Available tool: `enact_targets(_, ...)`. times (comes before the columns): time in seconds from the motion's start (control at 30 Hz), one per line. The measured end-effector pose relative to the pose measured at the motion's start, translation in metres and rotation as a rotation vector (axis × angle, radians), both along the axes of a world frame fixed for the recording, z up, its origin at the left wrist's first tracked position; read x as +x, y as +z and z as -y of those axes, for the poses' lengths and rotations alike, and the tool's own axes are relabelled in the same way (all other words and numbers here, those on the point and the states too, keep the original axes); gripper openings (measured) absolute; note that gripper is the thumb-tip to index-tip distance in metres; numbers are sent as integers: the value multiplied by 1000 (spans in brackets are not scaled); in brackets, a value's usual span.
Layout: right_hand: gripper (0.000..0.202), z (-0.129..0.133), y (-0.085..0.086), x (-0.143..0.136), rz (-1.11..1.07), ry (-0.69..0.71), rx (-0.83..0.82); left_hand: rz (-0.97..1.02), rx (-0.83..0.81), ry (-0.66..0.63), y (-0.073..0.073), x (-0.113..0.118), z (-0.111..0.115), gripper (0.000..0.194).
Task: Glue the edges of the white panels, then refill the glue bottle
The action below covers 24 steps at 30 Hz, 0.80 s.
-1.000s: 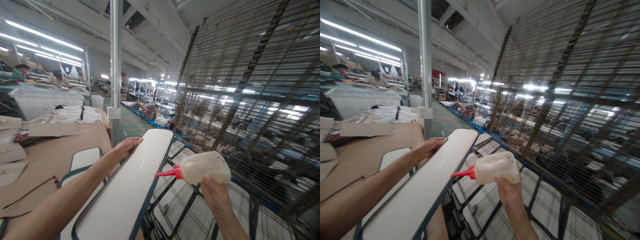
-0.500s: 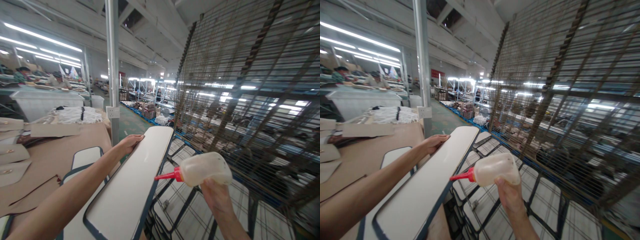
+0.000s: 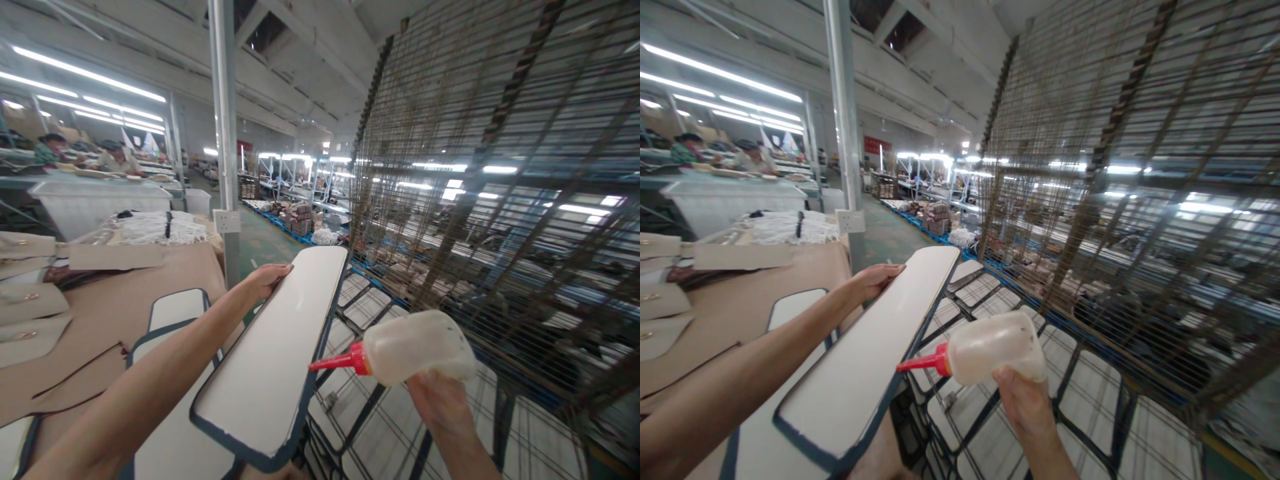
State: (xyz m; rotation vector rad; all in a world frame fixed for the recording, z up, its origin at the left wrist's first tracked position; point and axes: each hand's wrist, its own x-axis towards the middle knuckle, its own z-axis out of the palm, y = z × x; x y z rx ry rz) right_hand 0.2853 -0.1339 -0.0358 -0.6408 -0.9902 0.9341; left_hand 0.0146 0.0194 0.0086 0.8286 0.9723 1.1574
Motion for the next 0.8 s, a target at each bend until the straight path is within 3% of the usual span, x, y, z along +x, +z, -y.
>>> enact_targets(0.47,71,5,-18,13,58,125,-24,-60,-74,60,5,0,-4,24)
enact_targets(0.8,67,13,-25,5,-28,30,-16,-65,-92,94,1,-11,-7,19)
